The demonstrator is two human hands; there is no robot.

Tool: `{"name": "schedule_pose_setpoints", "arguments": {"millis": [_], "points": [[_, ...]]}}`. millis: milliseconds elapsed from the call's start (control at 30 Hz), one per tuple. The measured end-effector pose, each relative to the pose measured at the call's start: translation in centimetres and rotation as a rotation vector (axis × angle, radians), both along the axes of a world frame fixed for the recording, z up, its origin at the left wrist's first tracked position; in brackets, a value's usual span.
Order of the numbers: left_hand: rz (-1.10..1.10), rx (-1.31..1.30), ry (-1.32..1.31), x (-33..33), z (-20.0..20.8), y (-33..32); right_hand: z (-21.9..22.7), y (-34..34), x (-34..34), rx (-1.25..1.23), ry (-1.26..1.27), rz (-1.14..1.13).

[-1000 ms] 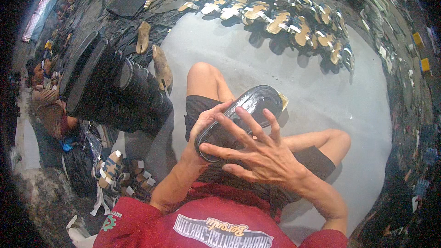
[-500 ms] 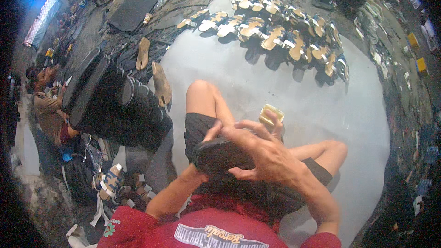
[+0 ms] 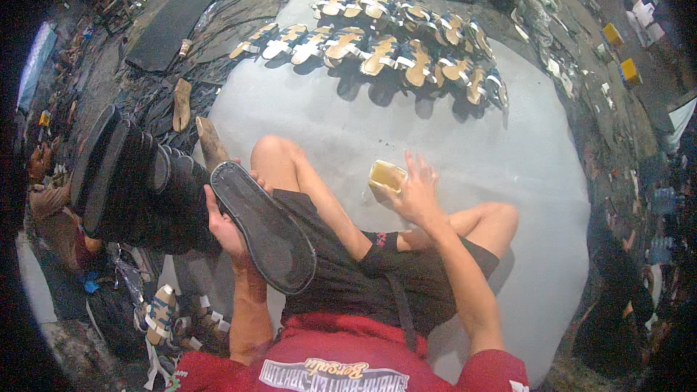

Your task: The person sits on the floor and applies a yellowish liquid from a small container onto the soles of black slipper soles using their fingers. They handle the soles one at a time, spreading the liquid across the surface, then place the treated soles on the floor.

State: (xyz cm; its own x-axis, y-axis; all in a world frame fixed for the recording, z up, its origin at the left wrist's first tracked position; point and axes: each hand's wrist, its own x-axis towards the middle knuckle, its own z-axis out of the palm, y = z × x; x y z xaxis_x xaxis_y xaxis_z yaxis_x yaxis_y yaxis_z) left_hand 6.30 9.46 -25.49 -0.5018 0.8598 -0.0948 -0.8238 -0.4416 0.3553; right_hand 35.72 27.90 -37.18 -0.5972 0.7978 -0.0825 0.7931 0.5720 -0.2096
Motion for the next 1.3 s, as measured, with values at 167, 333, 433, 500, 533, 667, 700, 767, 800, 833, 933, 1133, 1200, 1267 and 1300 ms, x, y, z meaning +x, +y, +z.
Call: {"name": "schedule_pose_setpoints", "arguments": {"millis": [167,333,433,500,533,667,700,767,800,833,933,1133,1200,1267,1300], "points": [[-0.142,-0.028,-0.113,1.0,-2.4,-0.8,-6.7,-0.3,0.4,0.083,0.071,0.092],[-0.103,-0.133,-0.167,2.4,0.8,-0.5,-6.3,-0.1,0.6,-0.073,0.271,-0.1],[-0.149,-0.231,-0.129,2.8,0.6,0.0,-8.8,0.2,2.6,-0.177,0.248,-0.226],[-0.169,-0.063,-0.235,3.4,-0.8,0.7,-9.2,0.7,2.4,-0.167,0.186,-0.2],[-0.158,-0.067,-0.238,3.5,-0.8,0.8,-7.8,0.6,1.2,-0.127,0.173,-0.158],[-0.161,-0.091,-0.196,4.1,0.2,0.9,-7.4,-0.1,0.2,-0.028,-0.02,0.06],[-0.143,-0.098,-0.158,3.7,0.4,0.6,-6.9,-0.1,0.4,-0.012,0.067,0.016],[-0.113,-0.111,-0.081,3.2,1.4,0.2,-5.4,-0.6,0.4,0.011,0.252,-0.06],[-0.09,-0.135,-0.083,3.2,1.8,0.3,-4.9,-0.9,0.4,0.014,0.258,-0.07],[-0.067,-0.159,-0.084,3.2,2.0,0.3,-4.3,-1.3,0.4,0.018,0.264,-0.08],[-0.09,-0.148,-0.025,3.5,1.0,0.3,-5.3,-2.3,1.1,-0.019,0.234,-0.02],[-0.075,-0.169,-0.052,3.7,1.2,1.1,-6.7,-2.2,1.0,-0.211,0.274,-0.177],[-0.053,-0.153,-0.124,4.1,1.6,1.2,-6.9,-2.5,1.2,-0.194,0.48,-0.239],[-0.056,-0.234,-0.086,4.1,0.5,1.4,-6.7,-2.4,1.2,-0.31,0.393,-0.293],[-0.064,-0.271,-0.062,4.0,0.1,1.8,-6.2,-2.2,1.0,-0.364,0.355,-0.326]]}}
